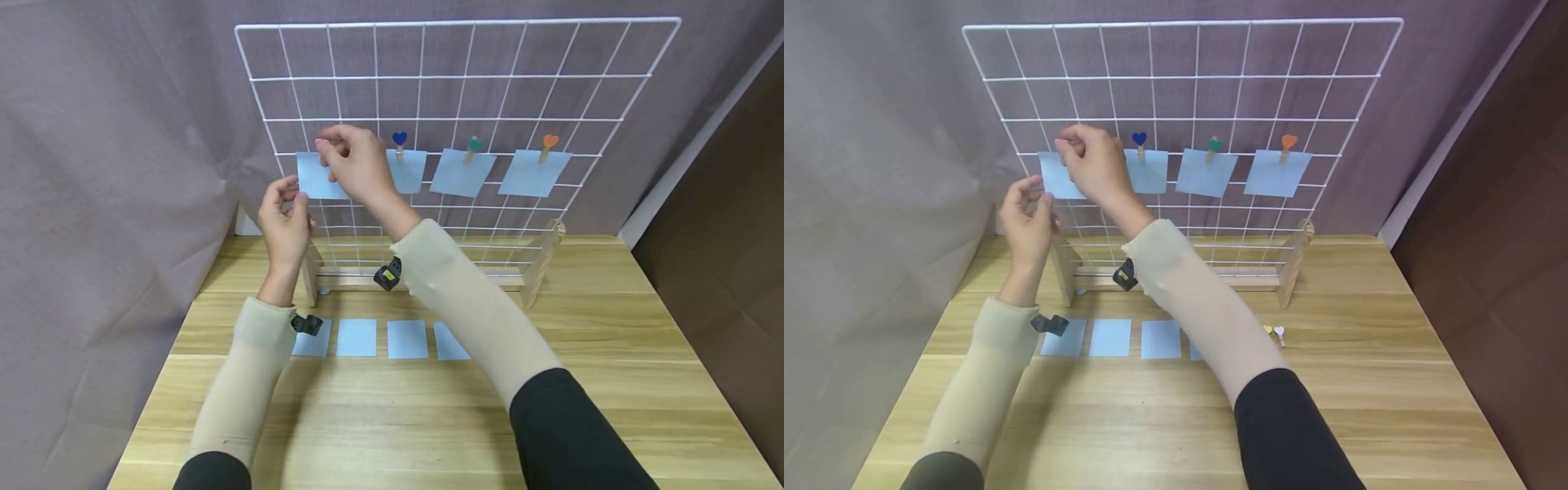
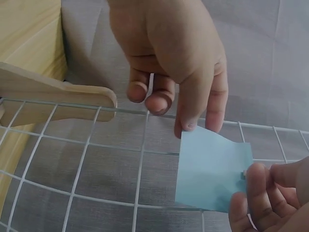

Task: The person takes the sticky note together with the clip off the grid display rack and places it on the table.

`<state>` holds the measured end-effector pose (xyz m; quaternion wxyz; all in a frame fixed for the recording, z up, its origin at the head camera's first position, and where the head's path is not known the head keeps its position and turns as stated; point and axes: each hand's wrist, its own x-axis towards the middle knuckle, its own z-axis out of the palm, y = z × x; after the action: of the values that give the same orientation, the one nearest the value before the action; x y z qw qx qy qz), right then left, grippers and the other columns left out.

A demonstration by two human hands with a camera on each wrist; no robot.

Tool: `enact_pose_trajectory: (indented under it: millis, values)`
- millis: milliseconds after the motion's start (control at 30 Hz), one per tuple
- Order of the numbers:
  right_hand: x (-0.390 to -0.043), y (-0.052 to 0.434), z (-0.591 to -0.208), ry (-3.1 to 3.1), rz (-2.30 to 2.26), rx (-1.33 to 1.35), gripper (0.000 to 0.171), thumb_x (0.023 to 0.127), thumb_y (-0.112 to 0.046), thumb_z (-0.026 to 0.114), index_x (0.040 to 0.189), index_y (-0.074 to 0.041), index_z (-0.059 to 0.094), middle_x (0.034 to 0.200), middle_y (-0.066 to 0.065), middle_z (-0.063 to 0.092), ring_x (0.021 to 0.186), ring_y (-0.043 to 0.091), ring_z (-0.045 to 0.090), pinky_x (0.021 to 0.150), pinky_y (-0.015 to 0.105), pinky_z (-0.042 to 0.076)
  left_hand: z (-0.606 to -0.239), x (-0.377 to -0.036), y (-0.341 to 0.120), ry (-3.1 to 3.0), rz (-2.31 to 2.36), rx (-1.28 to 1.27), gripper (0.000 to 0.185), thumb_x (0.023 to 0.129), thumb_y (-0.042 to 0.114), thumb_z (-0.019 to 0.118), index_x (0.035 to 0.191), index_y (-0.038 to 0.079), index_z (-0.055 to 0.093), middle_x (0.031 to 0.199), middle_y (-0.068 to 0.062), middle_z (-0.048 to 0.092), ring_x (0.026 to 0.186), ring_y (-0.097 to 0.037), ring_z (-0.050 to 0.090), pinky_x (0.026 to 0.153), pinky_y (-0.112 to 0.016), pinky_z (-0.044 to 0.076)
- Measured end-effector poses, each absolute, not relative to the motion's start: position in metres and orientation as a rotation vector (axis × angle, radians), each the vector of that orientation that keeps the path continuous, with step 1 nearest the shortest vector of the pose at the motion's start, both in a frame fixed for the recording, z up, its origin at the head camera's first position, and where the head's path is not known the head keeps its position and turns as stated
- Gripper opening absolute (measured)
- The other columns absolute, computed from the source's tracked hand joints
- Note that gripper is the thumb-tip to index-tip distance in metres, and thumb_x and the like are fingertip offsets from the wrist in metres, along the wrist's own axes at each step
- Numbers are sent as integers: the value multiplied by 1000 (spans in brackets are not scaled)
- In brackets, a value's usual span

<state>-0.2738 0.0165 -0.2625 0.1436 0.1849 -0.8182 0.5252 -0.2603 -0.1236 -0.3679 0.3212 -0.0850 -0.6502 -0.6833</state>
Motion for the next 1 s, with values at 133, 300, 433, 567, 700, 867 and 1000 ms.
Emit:
enact_pose_trajectory:
  millis: [133, 300, 433, 567, 700, 867, 1000]
  values:
    - [-274, 17, -264, -2360, 1480, 558, 28, 107, -19, 65, 127, -2, 72, 88, 7, 77, 62, 14, 68, 76, 21, 51, -368, -261, -125, -1713, -1782, -214, 28, 99, -10, 56, 126, -11, 64, 89, 2, 60, 45, -4, 51, 41, -18, 46]
    - [-274, 16, -266, -2350, 1494, 565, 27, 107, -19, 65, 127, -1, 71, 87, 8, 75, 63, 15, 68, 68, 23, 56, -369, -261, -126, -1727, -1774, -205, 28, 99, -10, 56, 126, -9, 64, 90, 2, 60, 46, -4, 51, 42, -18, 47]
    - [-274, 14, -268, -2318, 1521, 564, 27, 107, -17, 65, 126, 0, 71, 87, 9, 74, 63, 16, 68, 58, 25, 57, -369, -261, -126, -1728, -1773, -201, 28, 100, -9, 57, 126, -9, 64, 91, 2, 60, 46, -4, 51, 42, -18, 47]
    - [-274, 13, -270, -2267, 1530, 570, 25, 106, -14, 65, 123, 3, 71, 88, 10, 75, 62, 17, 67, 58, 24, 56, -369, -261, -125, -1729, -1773, -203, 28, 100, -9, 57, 127, -9, 64, 90, 2, 60, 45, -4, 51, 42, -18, 47]
    - [-274, 12, -271, -2225, 1543, 575, 23, 105, -12, 66, 120, 4, 72, 87, 12, 74, 61, 16, 66, 57, 24, 56, -369, -261, -124, -1728, -1777, -203, 28, 100, -9, 57, 127, -9, 63, 90, 2, 60, 46, -4, 51, 42, -18, 47]
    - [-274, 12, -272, -2178, 1561, 580, 19, 104, -10, 67, 114, 5, 74, 86, 12, 74, 59, 15, 64, 55, 24, 55, -369, -260, -123, -1721, -1785, -207, 27, 100, -10, 56, 126, -9, 63, 91, 2, 60, 46, -5, 51, 42, -18, 47]
    - [-274, 12, -275, -2111, 1585, 596, 16, 103, -7, 68, 110, 5, 75, 84, 12, 73, 58, 15, 62, 53, 24, 53, -369, -260, -123, -1719, -1784, -205, 27, 100, -10, 57, 126, -9, 63, 91, 3, 60, 46, -4, 51, 42, -18, 47]
